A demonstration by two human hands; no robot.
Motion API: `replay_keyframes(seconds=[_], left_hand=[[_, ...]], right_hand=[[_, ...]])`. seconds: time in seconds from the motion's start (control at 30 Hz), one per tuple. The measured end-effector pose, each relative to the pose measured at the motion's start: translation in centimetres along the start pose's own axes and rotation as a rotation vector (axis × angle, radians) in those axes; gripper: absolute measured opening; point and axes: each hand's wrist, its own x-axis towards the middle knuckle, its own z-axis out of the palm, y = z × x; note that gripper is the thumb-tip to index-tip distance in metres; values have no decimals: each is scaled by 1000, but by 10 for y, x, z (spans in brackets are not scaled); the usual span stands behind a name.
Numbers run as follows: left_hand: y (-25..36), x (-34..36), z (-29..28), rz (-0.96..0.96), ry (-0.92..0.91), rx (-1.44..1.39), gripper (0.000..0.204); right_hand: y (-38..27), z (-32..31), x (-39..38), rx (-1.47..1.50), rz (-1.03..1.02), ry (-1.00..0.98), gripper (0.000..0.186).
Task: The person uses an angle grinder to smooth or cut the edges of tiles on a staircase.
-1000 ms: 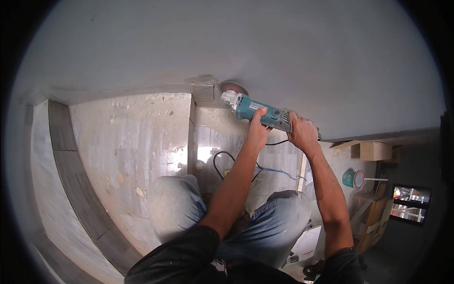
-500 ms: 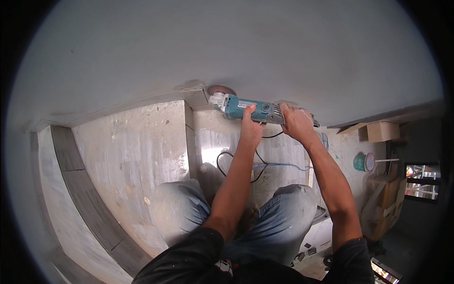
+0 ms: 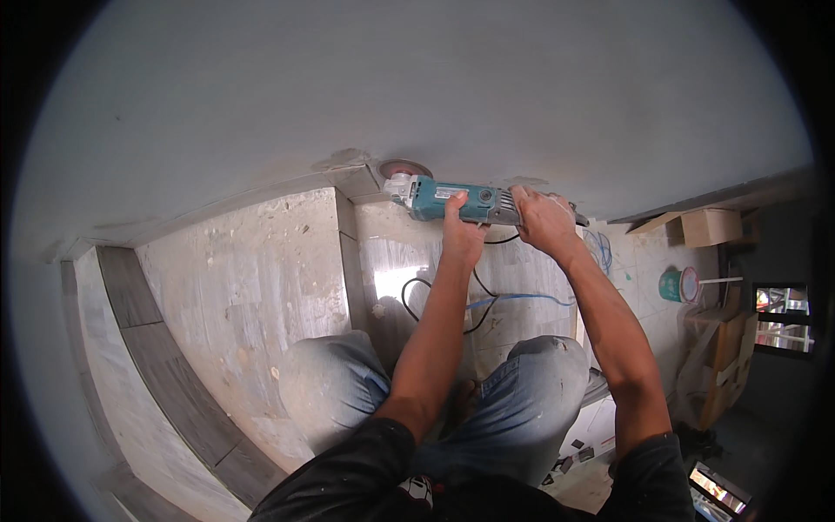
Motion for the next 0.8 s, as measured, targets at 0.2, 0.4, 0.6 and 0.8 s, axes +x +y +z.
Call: replay_keyframes(seconds=[0.2, 0.4, 0.6, 0.8], left_hand=[[1, 1, 5, -18, 16, 20, 52], [-6, -4, 3, -25, 8, 27, 49], [2, 2, -1, 11, -32, 50, 49], [-1, -3, 10, -20, 5, 62, 50]], right_hand=[[5, 6, 1, 0, 2, 17, 27], [12, 11, -7, 34, 21, -33, 34], [3, 4, 0, 15, 13, -3, 28], [8, 3, -4, 29, 36, -15, 27]])
